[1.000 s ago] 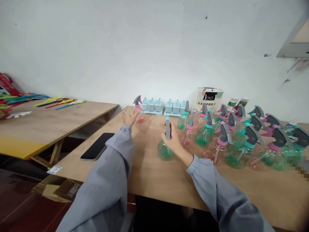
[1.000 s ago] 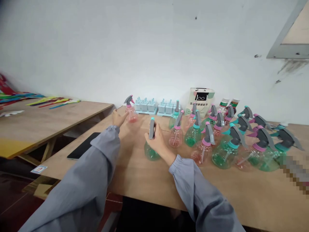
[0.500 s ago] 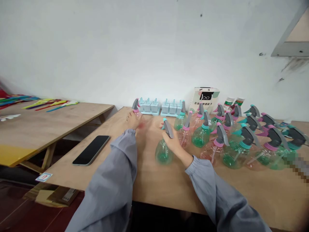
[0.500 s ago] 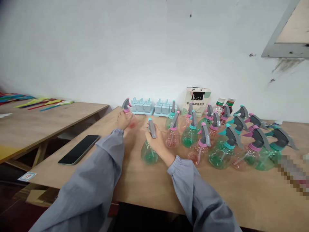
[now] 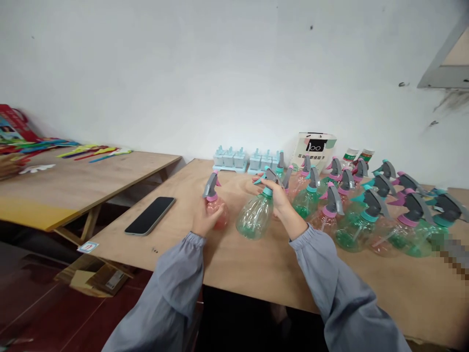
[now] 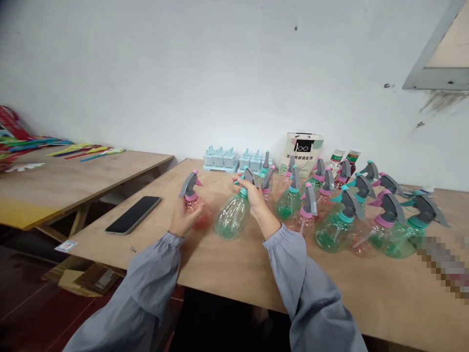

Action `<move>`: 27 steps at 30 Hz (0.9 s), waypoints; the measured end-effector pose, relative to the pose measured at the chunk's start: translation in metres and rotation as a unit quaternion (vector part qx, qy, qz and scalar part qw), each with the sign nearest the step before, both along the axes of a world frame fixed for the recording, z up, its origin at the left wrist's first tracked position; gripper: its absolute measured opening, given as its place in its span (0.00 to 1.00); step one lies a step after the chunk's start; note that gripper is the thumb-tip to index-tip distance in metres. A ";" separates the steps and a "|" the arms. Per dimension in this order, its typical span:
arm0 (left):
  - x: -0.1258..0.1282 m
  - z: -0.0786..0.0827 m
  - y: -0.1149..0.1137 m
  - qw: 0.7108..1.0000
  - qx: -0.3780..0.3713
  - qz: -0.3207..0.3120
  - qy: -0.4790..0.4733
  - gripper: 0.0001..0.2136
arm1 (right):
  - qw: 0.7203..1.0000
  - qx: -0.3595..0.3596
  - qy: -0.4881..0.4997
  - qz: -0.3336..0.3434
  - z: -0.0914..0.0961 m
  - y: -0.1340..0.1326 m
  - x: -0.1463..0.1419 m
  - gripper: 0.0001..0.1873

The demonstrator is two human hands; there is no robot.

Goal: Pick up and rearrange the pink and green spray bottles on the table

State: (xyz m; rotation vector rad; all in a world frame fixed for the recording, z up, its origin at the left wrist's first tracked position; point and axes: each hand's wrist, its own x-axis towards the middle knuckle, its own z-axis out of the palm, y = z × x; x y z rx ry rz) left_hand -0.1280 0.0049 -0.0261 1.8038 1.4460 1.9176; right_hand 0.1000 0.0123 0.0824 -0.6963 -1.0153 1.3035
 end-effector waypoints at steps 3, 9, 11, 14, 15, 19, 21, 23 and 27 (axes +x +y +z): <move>0.005 -0.003 -0.004 1.000 0.000 0.000 -0.010 0.21 | 1.000 0.007 0.013 0.004 0.005 -0.004 0.000 0.14; 0.001 -0.010 -0.001 1.000 -0.016 -0.009 -0.020 0.22 | 0.999 0.040 0.004 -0.014 0.008 -0.007 -0.001 0.11; 0.001 -0.011 0.000 0.999 -0.023 -0.016 -0.018 0.22 | 0.998 0.057 -0.005 -0.019 0.008 -0.007 0.000 0.09; 0.002 -0.009 0.000 0.999 -0.023 -0.034 -0.020 0.22 | 0.997 0.080 -0.019 0.001 0.008 -0.005 0.004 0.07; 0.002 -0.008 0.000 0.999 -0.023 -0.039 -0.022 0.22 | 0.996 0.087 -0.021 0.008 0.008 -0.006 0.004 0.07; 0.003 -0.008 0.001 0.999 -0.021 -0.040 -0.025 0.23 | 0.991 0.120 -0.023 0.059 0.012 -0.008 0.005 0.08; 0.002 -0.010 0.002 0.999 -0.016 -0.041 -0.025 0.23 | 0.989 0.128 -0.024 0.075 0.014 -0.010 0.004 0.08; 0.001 -0.011 0.004 0.999 -0.011 -0.046 -0.027 0.23 | 0.990 0.119 -0.022 0.069 0.015 -0.013 0.004 0.09; 0.001 -0.012 0.005 0.998 -0.019 -0.045 -0.028 0.24 | 0.995 0.080 -0.026 0.054 0.019 -0.017 0.004 0.09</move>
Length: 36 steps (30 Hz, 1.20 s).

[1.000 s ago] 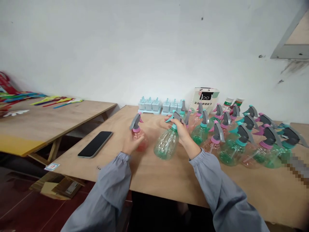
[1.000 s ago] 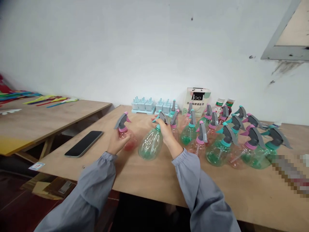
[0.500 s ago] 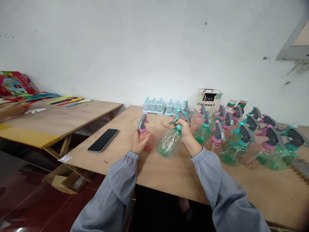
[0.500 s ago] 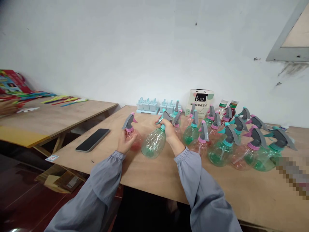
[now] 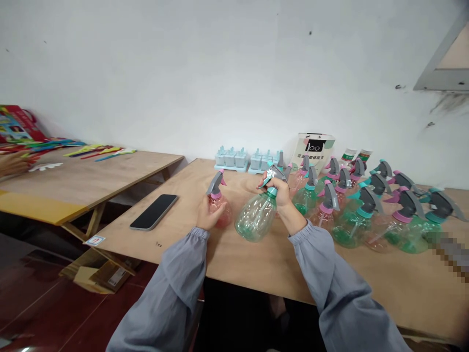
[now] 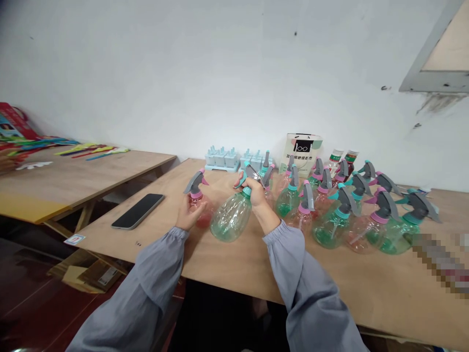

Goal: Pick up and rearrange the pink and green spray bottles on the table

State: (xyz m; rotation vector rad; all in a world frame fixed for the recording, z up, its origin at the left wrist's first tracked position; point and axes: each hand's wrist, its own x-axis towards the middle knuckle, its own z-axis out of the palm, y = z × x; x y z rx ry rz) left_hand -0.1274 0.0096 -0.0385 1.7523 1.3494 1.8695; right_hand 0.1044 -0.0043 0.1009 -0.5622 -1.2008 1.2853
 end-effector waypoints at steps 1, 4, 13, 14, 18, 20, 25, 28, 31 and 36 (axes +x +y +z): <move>0.000 0.000 0.000 1.000 -0.002 -0.001 0.000 0.24 | 1.000 -0.002 -0.005 0.002 0.001 -0.001 0.000 0.09; 0.001 0.001 -0.001 1.000 0.002 -0.007 -0.003 0.23 | 1.000 0.008 -0.024 0.013 0.001 -0.001 -0.001 0.10; 0.001 0.001 0.000 1.000 0.005 -0.005 0.000 0.22 | 0.998 -0.026 0.044 0.043 0.006 -0.011 -0.004 0.11; 0.001 0.001 0.000 1.000 0.006 -0.004 0.000 0.22 | 0.998 -0.019 0.040 0.045 0.006 -0.011 -0.005 0.11; -0.001 -0.001 0.001 1.000 0.008 0.005 0.013 0.21 | 0.999 -0.011 0.036 0.025 0.004 -0.009 -0.004 0.11; -0.001 -0.001 0.001 1.000 0.010 0.006 0.020 0.21 | 0.999 -0.021 0.043 0.007 0.002 -0.009 -0.004 0.11; 0.000 0.000 0.000 1.000 0.013 -0.001 0.015 0.21 | 0.998 -0.028 0.019 0.045 0.002 -0.007 -0.005 0.13; 0.001 0.001 0.000 1.000 0.010 -0.003 0.012 0.21 | 0.999 -0.019 0.007 0.051 0.001 -0.004 -0.007 0.13; 0.001 0.000 0.000 1.000 0.009 -0.004 0.009 0.21 | 1.000 -0.012 0.002 0.028 0.002 -0.005 -0.006 0.12; 0.001 0.000 0.001 1.000 0.009 -0.009 0.005 0.21 | 0.999 0.028 -0.030 -0.008 0.007 -0.024 0.001 0.08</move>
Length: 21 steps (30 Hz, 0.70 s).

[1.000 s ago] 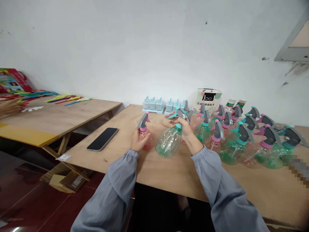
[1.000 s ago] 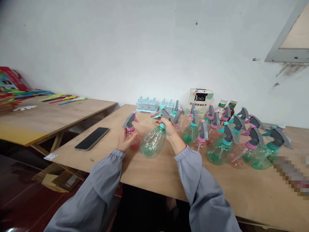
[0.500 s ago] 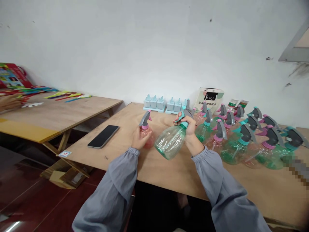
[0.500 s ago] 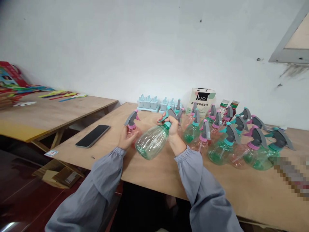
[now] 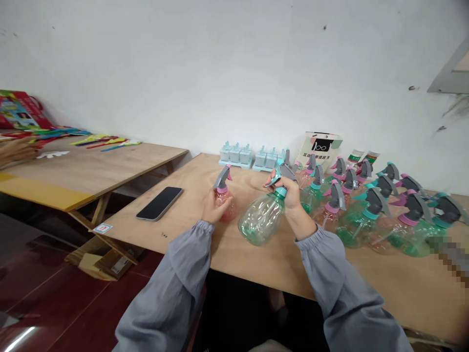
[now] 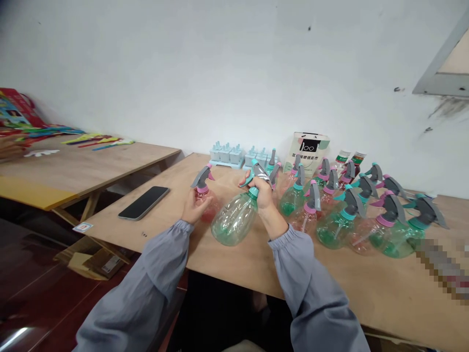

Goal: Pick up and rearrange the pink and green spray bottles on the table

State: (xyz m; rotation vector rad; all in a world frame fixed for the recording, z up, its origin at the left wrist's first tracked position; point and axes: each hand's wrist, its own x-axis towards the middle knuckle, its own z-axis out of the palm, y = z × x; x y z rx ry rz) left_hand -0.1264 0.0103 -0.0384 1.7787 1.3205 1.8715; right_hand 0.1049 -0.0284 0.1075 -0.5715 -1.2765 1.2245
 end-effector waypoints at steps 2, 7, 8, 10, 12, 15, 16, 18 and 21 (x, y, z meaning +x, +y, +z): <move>0.000 0.000 0.000 1.000 -0.002 -0.003 -0.002 0.21 | 0.997 0.045 -0.049 -0.028 -0.001 -0.009 0.007 0.07; 0.000 0.002 -0.001 1.000 -0.016 0.003 0.000 0.22 | 0.960 0.132 -0.197 -0.149 -0.020 -0.016 0.035 0.09; 0.000 0.003 -0.001 1.000 -0.015 0.005 0.003 0.22 | 0.954 0.131 -0.211 -0.170 -0.025 -0.016 0.040 0.10; -0.001 0.005 -0.003 1.000 -0.011 0.006 0.012 0.22 | 0.947 0.121 -0.221 -0.201 -0.035 -0.015 0.048 0.11; -0.002 0.007 -0.005 0.999 -0.009 0.013 0.033 0.20 | 0.944 0.116 -0.217 -0.221 -0.044 -0.015 0.051 0.11; -0.002 0.008 -0.011 0.997 -0.016 0.037 0.073 0.20 | 0.938 0.106 -0.212 -0.252 -0.056 -0.017 0.054 0.14; -0.003 0.009 -0.014 0.996 -0.018 0.044 0.081 0.20 | 0.934 0.098 -0.218 -0.266 -0.060 -0.018 0.054 0.16; -0.003 0.011 -0.018 0.995 -0.015 0.052 0.082 0.23 | 0.921 0.085 -0.235 -0.299 -0.068 -0.019 0.055 0.22; -0.003 0.024 -0.021 0.996 0.014 0.048 0.073 0.28 | 0.915 0.083 -0.235 -0.318 -0.079 -0.018 0.056 0.28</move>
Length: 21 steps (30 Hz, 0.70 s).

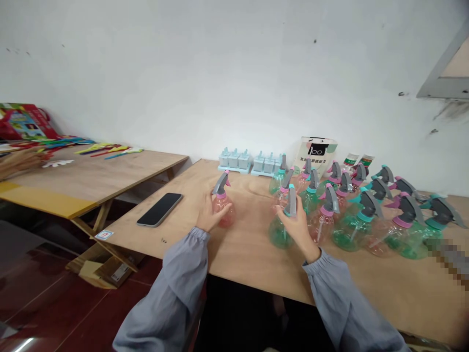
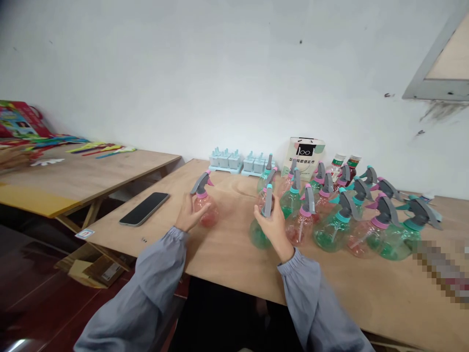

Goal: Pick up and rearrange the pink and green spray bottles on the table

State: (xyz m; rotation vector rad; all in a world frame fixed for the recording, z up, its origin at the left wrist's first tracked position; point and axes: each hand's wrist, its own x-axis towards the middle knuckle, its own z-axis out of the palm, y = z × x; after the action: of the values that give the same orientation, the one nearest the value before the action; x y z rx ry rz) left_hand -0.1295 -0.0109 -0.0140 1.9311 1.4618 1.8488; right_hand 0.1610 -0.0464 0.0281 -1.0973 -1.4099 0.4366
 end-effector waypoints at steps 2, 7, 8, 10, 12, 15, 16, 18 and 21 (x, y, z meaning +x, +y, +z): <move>0.000 0.017 0.003 0.999 0.013 -0.037 0.006 0.31 | 1.000 0.006 0.008 0.012 -0.005 0.002 0.000 0.29; 0.001 0.061 0.023 0.985 -0.066 -0.155 0.022 0.23 | 0.999 0.009 0.024 0.024 -0.007 0.002 -0.001 0.27; 0.003 0.065 0.025 0.981 -0.088 -0.172 0.006 0.21 | 0.999 0.008 0.026 0.026 -0.007 0.002 0.000 0.27; 0.008 0.069 0.026 0.972 -0.118 -0.197 -0.058 0.17 | 0.999 0.005 0.024 0.032 -0.006 0.000 0.000 0.27; 0.016 0.067 0.022 0.956 -0.125 -0.219 -0.149 0.14 | 0.999 0.005 0.015 0.038 -0.007 0.000 0.000 0.27; 0.028 0.061 0.015 0.899 -0.126 -0.300 -0.292 0.13 | 0.999 0.014 0.000 0.030 -0.009 0.001 0.001 0.27; 0.031 0.059 0.012 0.872 -0.132 -0.335 -0.331 0.13 | 0.999 0.019 -0.002 0.027 -0.009 0.002 0.001 0.27; 0.036 0.057 0.010 0.826 -0.149 -0.384 -0.386 0.14 | 0.999 0.025 -0.005 0.026 -0.010 0.003 0.001 0.27; 0.040 0.053 0.008 0.798 -0.174 -0.403 -0.412 0.14 | 0.999 0.031 -0.007 0.033 -0.011 0.005 0.001 0.26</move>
State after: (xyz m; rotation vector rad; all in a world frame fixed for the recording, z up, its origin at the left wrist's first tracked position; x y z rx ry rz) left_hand -0.0898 -0.0028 0.0390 1.0249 0.4981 1.4951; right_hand 0.1625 -0.0414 0.0173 -1.0081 -1.4665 0.4305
